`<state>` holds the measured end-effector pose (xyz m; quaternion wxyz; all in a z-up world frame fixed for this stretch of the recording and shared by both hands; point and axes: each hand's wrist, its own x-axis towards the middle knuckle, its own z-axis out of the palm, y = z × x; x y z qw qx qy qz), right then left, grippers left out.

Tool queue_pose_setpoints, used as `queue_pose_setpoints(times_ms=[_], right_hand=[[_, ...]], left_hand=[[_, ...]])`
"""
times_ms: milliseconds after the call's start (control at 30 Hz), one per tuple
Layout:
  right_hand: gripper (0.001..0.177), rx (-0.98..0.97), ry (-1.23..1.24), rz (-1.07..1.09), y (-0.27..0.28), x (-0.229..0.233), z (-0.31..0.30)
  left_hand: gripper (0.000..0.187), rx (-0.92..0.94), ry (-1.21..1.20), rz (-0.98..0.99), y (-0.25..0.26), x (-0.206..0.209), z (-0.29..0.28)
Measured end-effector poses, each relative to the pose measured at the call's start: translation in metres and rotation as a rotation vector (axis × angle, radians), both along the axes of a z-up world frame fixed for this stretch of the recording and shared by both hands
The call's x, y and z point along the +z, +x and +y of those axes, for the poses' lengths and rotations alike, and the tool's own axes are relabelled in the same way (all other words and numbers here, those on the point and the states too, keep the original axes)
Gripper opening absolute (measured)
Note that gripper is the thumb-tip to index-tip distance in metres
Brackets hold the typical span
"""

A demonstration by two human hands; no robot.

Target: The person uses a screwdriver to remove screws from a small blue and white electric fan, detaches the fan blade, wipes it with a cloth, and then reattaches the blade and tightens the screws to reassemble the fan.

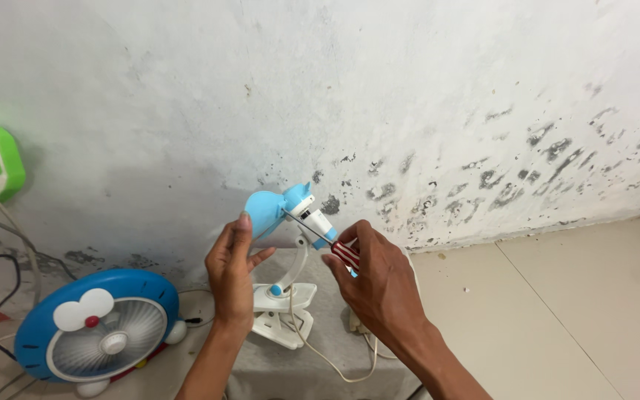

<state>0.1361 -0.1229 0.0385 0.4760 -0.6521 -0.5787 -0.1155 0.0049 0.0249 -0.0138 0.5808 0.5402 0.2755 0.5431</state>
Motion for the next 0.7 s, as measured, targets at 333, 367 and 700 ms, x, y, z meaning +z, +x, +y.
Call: queue_pose_setpoints(times_ms=[333, 367, 700], right_hand=[[0.024, -0.126, -0.35, 0.166, 0.0007, 0.0045, -0.0031], [0.027, -0.091, -0.246, 0.152, 0.0011, 0.0033, -0.0031], [0.025, -0.114, -0.28, 0.177, 0.0062, 0.0021, -0.0017]], left_hand=[[0.044, -0.001, -0.019, 0.009, -0.0001, 0.003, -0.0006], [0.045, -0.004, -0.012, 0.01, 0.0003, 0.0024, -0.001], [0.047, 0.012, -0.055, 0.018, -0.0012, 0.005, -0.0067]])
